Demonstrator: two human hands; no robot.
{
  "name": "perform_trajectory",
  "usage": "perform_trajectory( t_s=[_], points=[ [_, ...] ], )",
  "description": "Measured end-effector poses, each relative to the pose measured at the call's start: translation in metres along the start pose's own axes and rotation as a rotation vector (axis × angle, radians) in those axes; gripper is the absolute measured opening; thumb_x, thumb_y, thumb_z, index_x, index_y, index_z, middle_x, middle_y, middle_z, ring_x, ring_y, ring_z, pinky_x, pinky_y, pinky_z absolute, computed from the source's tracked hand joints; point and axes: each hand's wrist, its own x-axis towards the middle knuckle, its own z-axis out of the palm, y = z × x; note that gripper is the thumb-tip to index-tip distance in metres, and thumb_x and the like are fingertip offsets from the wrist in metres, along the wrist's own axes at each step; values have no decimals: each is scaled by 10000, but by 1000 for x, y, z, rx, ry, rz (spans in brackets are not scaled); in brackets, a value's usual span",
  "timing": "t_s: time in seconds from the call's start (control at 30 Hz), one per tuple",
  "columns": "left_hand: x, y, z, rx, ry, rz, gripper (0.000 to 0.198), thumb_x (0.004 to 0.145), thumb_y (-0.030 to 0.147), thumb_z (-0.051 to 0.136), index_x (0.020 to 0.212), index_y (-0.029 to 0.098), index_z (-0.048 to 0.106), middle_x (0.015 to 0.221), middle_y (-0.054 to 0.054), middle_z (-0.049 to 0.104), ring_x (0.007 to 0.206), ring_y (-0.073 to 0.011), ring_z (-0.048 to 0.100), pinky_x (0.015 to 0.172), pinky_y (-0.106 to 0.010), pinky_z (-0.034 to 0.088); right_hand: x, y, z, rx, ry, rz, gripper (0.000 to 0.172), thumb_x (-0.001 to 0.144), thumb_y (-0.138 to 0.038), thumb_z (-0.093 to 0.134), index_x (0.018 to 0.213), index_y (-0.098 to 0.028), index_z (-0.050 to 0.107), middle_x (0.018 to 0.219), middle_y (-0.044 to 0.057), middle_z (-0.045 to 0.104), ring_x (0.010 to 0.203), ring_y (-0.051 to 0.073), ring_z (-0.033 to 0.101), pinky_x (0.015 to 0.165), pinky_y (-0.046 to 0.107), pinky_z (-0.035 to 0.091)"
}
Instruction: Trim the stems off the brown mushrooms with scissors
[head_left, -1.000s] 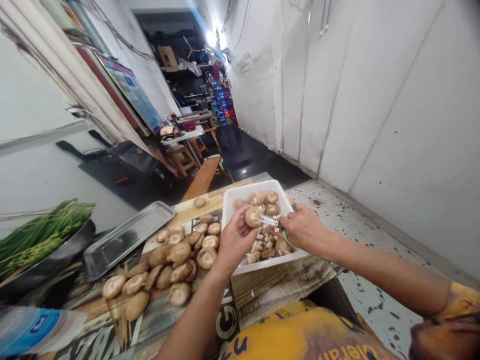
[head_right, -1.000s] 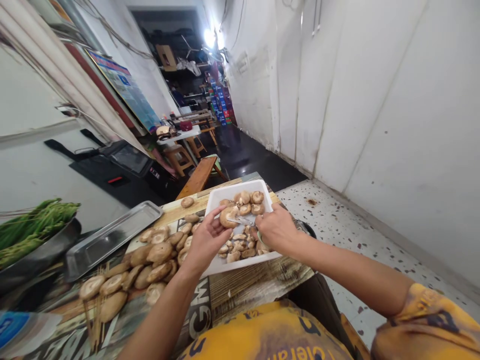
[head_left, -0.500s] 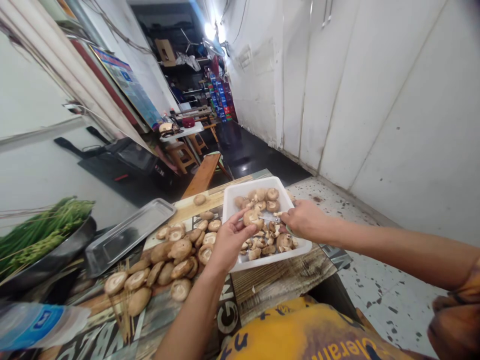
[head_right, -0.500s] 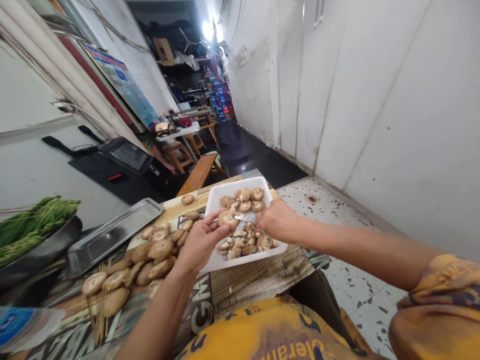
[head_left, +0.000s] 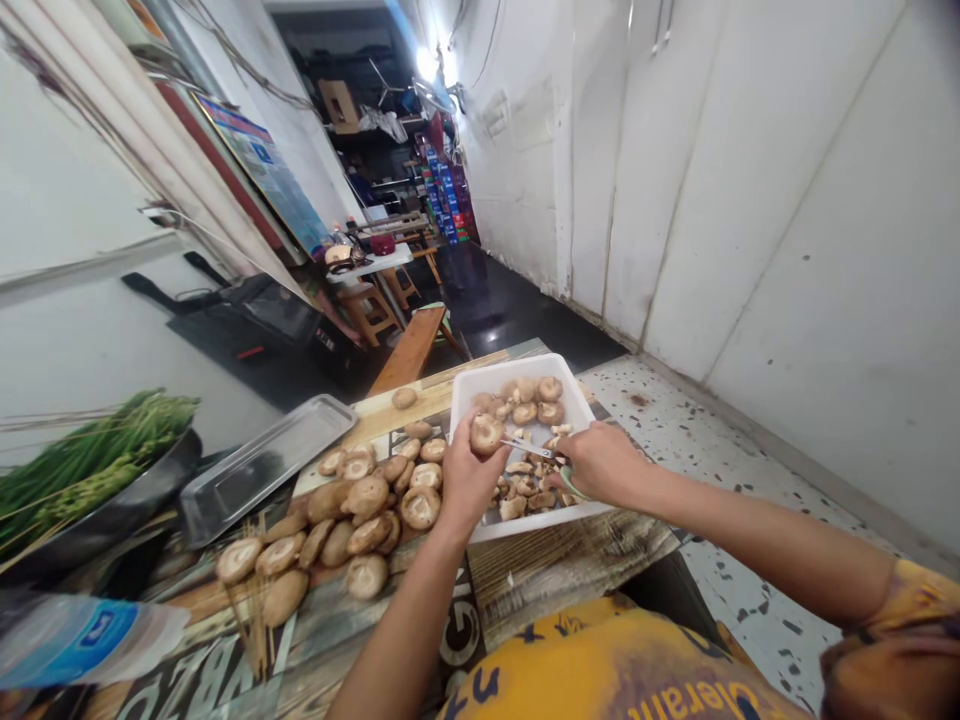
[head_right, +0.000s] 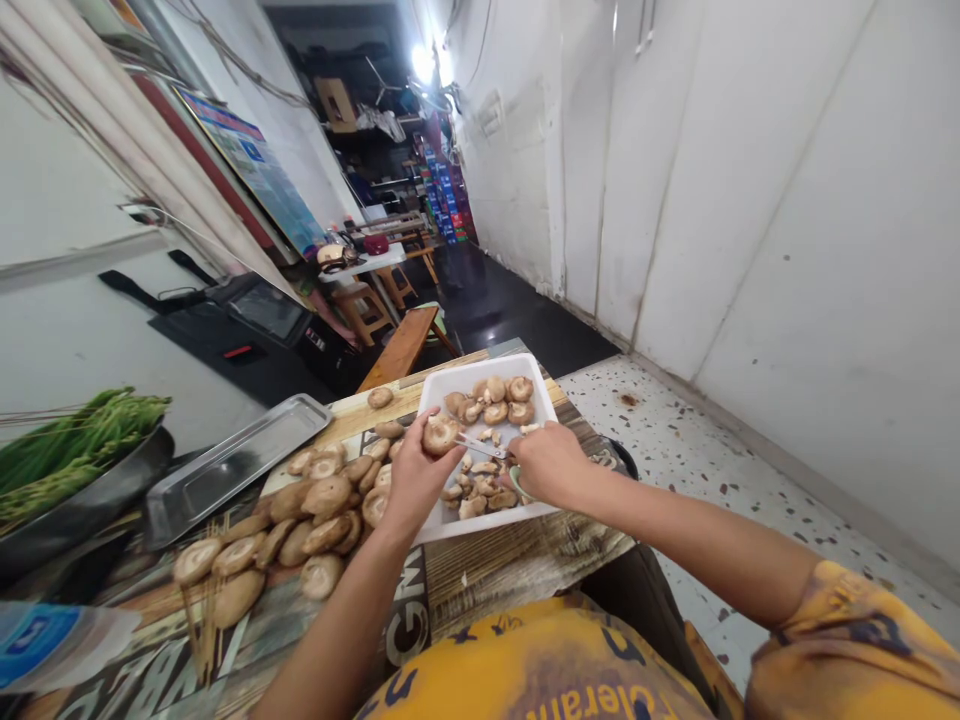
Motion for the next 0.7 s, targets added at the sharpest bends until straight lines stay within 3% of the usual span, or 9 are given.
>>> perform_trajectory(
  t_s=[0.17,0.33,0.43,0.57,0.7],
  points=[
    [-5,0,9,-214,-92,-82,682,656,137,640,1300,217,431,1215,-86,610,1147,-233,579,1012,-383,444,4,-7,9,22,30,27,367,821,-519,591,904,-180,703,845,95,737,816,247,674,707,296,417],
    [-10,9,9,-507,-156,-216,485,796,280,583,1232,209,384,1201,-108,607,1079,-198,616,969,-405,487,5,-5,12,-15,72,19,337,850,-459,578,924,-148,686,883,108,735,827,249,674,768,328,391],
    [-9,11,8,-552,-148,-222,491,799,312,618,1212,211,373,1152,-98,630,1027,-181,638,969,-410,491,4,-4,9,-41,70,3,347,845,-444,588,920,-118,678,890,133,729,833,251,668,774,334,371],
    [-8,6,9,-522,-143,-181,574,815,319,616,1325,220,373,1326,-109,540,1177,-206,565,1003,-387,472,3,-3,4,-52,78,-29,388,839,-492,588,911,-119,670,887,130,725,831,245,664,756,327,368],
    [-10,5,13,-460,-126,-110,516,837,351,592,1319,227,457,1392,-68,497,1244,-220,515,1020,-352,462,2,-6,4,-53,95,-7,438,872,-523,526,928,-112,666,875,144,721,815,240,667,734,316,381]
  ],
)
